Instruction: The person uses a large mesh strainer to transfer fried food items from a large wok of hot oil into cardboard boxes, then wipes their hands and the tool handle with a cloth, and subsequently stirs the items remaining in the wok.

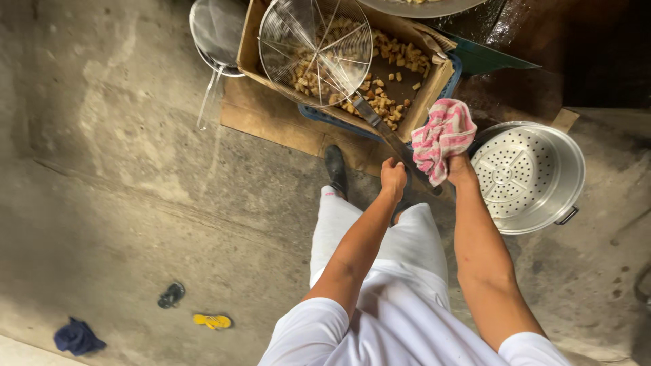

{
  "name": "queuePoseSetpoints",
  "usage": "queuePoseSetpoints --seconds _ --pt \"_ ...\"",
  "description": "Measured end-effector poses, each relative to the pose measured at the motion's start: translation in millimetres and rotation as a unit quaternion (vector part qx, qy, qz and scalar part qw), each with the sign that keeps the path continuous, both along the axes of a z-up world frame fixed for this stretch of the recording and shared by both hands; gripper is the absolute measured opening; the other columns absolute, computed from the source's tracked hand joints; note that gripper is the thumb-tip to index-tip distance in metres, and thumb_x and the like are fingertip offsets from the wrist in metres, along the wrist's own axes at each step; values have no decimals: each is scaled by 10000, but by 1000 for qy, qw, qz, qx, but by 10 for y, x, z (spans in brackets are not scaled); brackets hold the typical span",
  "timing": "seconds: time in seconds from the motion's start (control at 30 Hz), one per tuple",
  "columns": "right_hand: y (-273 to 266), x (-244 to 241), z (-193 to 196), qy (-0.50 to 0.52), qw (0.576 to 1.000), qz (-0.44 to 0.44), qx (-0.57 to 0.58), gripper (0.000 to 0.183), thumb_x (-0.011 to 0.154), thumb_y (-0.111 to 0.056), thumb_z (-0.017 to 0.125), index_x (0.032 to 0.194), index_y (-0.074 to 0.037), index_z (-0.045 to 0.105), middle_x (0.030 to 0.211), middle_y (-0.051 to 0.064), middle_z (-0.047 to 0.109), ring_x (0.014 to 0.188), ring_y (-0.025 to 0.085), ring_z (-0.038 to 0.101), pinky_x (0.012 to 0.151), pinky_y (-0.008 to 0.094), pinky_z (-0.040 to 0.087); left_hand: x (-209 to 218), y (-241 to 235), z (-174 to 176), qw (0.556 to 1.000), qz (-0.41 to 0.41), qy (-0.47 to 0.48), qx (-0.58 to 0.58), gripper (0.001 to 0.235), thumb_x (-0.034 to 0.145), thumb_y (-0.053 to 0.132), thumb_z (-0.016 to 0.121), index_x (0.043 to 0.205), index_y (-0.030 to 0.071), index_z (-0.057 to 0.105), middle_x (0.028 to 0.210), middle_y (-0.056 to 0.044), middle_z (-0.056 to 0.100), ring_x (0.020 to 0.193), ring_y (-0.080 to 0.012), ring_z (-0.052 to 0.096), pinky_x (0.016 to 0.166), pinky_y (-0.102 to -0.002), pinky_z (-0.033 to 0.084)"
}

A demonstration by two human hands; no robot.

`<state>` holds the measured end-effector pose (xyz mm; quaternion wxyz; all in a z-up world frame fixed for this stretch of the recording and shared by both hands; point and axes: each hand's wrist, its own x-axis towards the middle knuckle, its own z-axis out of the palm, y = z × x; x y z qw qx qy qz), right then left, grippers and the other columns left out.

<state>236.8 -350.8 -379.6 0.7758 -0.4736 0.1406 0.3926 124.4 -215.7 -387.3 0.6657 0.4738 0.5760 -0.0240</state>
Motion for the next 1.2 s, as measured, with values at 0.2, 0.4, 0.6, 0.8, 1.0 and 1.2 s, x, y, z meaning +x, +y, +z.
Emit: queuePoseSetpoints --seconds 0.2,0.4,0.6,0.8,1.0,1.2 --pt "-281 70 -339 -11 982 111 -153 403 924 -219 734 1286 -64 649 1123 91 675 917 187 669 750 341 559 74 -485 -351 994 41 6 -99 517 996 261 647 1420 -3 515 1246 -129 678 1100 -218 622 957 -341 479" --pt "-34 -112 -556 -64 867 364 -335 303 934 -277 683 1141 -57 710 868 89 687 715 219 629 570 364 481 -41 -749 -429 986 133 -24 -101 353 1005 207 554 1306 33 618 1120 -107 700 969 -185 618 849 -333 501" --pt "715 -158 -651 -225 816 434 -308 253 874 -240 698 990 -21 750 792 33 724 723 141 692 635 305 528 -447 -929 -99 989 140 -2 -45 296 1076 298 596 1077 4 625 959 -62 623 860 -149 545 762 -334 471" --pt "1272 -73 -706 -148 876 389 -246 284 961 -242 633 929 22 733 773 109 683 661 193 609 576 377 488 -498 -746 351 973 191 -23 -126 341 1068 371 501 947 63 583 831 -56 654 734 -156 639 660 -330 531" --pt "628 -394 -274 -209 795 470 -321 291 952 -292 642 919 -17 732 726 80 699 649 157 646 588 341 513 -521 -791 231 984 174 -29 -26 291 1021 243 518 1108 -6 642 880 -94 692 718 -166 668 616 -343 552" --pt "408 -460 -223 -220 814 458 -282 261 937 -225 636 950 14 741 823 136 724 691 192 673 625 365 523 -645 -955 205 990 132 -53 7 313 1037 278 604 1206 16 628 960 -73 699 788 -137 657 682 -323 549"
